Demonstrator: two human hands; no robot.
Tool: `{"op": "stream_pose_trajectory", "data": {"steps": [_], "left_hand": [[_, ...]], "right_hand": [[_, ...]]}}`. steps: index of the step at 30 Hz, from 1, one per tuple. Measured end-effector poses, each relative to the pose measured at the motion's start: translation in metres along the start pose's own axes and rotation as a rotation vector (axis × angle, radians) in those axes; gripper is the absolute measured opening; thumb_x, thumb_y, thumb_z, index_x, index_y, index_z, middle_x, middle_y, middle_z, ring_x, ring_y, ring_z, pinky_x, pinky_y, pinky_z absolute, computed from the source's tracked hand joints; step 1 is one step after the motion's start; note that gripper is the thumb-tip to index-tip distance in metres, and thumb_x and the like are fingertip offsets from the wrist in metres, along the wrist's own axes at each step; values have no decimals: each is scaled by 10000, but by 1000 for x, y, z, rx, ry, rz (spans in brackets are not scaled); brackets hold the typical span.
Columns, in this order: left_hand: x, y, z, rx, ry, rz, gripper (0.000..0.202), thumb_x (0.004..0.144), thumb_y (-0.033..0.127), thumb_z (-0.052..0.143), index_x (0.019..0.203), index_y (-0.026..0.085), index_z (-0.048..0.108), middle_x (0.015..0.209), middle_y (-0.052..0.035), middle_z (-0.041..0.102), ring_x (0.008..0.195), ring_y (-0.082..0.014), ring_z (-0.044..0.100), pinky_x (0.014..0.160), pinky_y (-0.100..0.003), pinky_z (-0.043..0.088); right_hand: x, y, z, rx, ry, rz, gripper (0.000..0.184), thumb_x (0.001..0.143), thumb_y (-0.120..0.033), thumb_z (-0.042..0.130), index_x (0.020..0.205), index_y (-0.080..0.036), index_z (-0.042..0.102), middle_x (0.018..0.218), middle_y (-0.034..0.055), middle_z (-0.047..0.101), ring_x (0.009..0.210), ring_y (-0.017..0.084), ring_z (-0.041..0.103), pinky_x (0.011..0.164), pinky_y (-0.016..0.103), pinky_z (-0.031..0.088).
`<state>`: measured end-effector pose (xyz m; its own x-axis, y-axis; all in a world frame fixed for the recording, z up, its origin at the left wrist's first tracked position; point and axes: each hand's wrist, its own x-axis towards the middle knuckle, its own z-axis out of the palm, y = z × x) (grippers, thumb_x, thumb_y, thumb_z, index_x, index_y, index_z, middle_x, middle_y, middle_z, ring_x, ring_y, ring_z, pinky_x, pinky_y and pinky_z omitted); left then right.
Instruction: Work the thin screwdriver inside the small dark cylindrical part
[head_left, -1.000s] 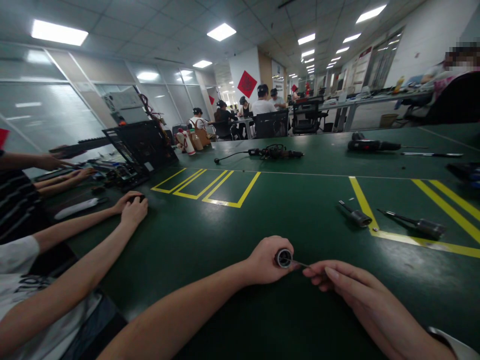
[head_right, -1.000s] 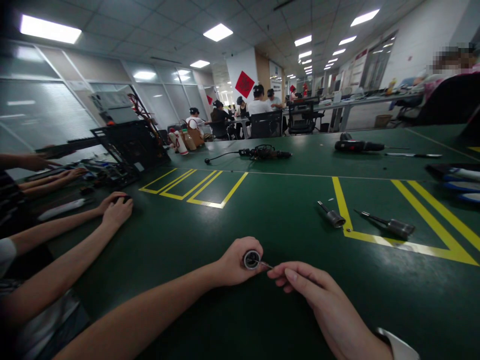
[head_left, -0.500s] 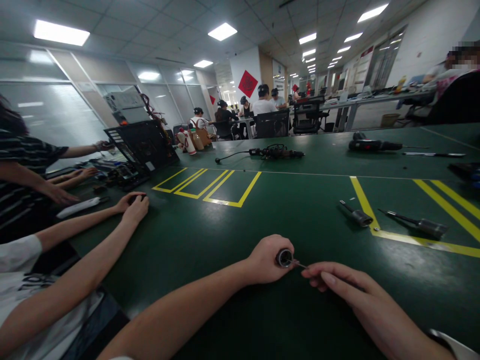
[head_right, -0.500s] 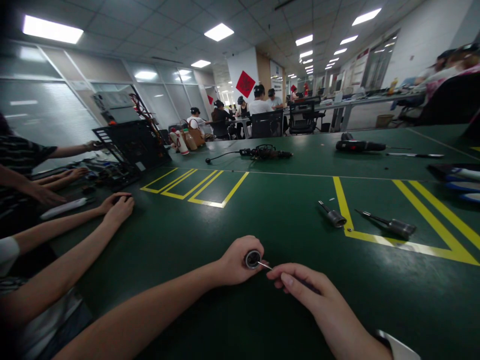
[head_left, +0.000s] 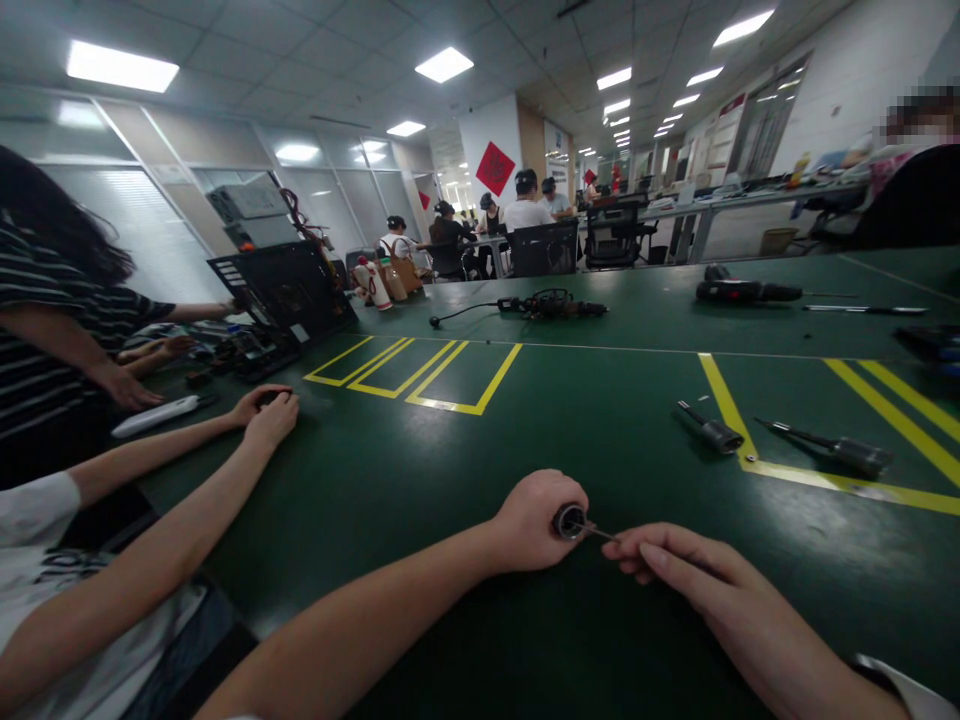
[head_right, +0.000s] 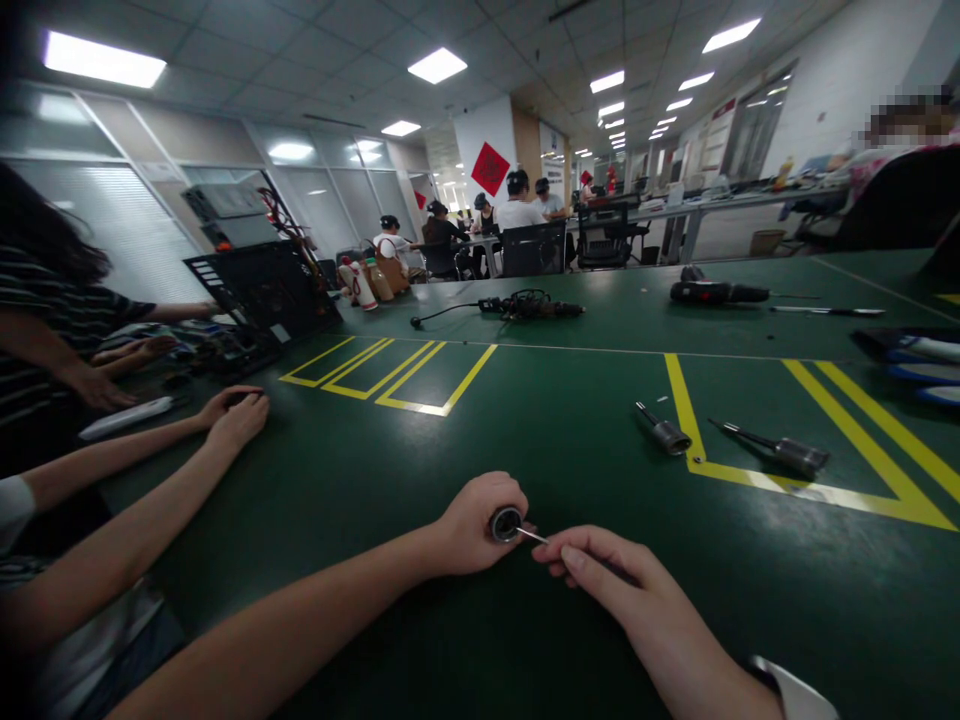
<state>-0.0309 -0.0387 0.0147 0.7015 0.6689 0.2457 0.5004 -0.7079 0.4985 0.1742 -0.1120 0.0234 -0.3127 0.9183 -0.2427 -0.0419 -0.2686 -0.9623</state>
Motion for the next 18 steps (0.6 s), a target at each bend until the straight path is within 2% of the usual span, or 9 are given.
{"op": "stream_pose_trajectory", "data": {"steps": [3, 12, 18], "left_hand": [[0, -1, 0, 58, -10, 16, 87, 760, 227, 581, 718, 170, 531, 676, -8, 559, 642, -139, 484, 633, -261, 375], [0, -1, 1, -5, -6, -62, 139, 775, 280, 602, 762, 167, 522, 714, -4, 557, 651, -130, 490, 602, -241, 367], [1, 2, 0, -37, -23, -119, 182, 744, 284, 633, 812, 174, 505, 764, -3, 557, 677, -130, 503, 609, -239, 375]], "right_hand": [[0, 0, 0, -43, -11, 15, 236, 847, -390, 570, 953, -235, 712, 1016, 35, 694, 1011, 245, 587, 928, 401, 392], [0, -8, 5, 102, 49, -6, 244, 841, -378, 555, 855, -208, 729, 959, 61, 708, 959, 250, 607, 888, 389, 428], [-2, 1, 0, -99, 66, -89, 264, 844, -431, 552, 923, -240, 714, 999, 51, 704, 993, 251, 609, 907, 381, 444]]}}
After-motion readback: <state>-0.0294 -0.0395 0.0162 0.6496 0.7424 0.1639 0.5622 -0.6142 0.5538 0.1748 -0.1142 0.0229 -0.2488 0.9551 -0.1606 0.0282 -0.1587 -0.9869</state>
